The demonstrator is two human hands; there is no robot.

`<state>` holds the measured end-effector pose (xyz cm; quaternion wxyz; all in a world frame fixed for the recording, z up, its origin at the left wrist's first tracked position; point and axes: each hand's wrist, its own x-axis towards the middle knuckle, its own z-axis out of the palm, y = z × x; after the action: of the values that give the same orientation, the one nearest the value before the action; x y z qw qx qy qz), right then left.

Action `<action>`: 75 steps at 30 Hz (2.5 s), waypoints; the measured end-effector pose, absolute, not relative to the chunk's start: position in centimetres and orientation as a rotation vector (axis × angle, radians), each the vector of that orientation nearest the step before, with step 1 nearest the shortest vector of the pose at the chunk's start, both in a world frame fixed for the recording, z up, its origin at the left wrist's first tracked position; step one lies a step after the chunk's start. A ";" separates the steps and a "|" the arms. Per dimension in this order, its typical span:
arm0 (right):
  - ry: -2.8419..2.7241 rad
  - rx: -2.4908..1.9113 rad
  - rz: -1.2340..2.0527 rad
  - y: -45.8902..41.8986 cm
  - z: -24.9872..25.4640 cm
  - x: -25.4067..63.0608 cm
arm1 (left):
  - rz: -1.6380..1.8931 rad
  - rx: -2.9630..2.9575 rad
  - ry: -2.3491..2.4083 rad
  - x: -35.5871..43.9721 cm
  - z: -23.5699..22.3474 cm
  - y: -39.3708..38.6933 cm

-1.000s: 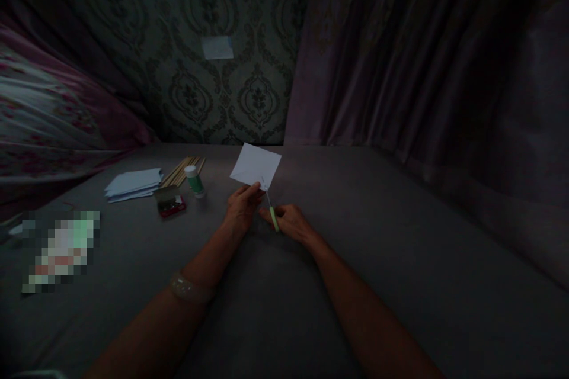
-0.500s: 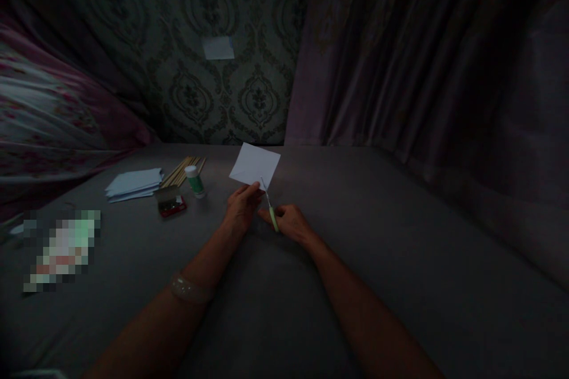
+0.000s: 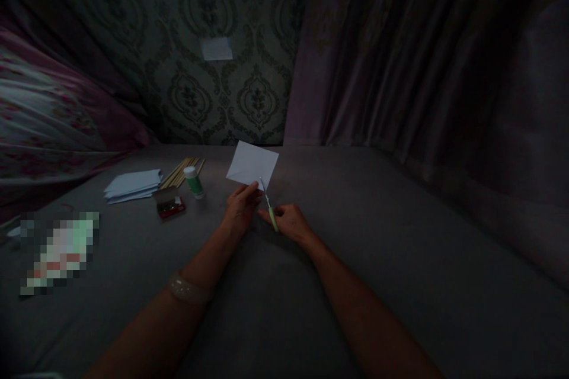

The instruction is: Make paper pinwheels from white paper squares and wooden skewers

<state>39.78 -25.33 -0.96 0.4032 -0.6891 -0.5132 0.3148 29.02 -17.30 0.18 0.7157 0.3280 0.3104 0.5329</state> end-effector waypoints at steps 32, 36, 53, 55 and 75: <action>-1.279 -1.636 0.749 -25.3 -0.8 39.9 | 1.055 0.772 0.603 29.6 -0.6 -17.4; -1.270 -1.651 0.728 -25.2 -1.1 39.9 | 1.039 0.754 0.588 29.5 -0.4 -17.5; -1.231 -1.641 0.759 -25.2 -0.8 39.8 | 0.922 0.612 0.557 29.1 0.0 -17.3; -1.226 -1.640 0.762 -25.2 -0.9 39.9 | 0.909 0.606 0.549 29.0 0.2 -17.4; -1.213 -1.629 0.749 -25.0 -1.3 39.9 | 0.817 0.431 0.460 28.6 1.1 -17.7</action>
<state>39.89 -25.01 -1.27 0.4692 -0.6645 -0.4949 0.3056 28.57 -17.72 1.06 0.8698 0.2060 0.2199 0.3906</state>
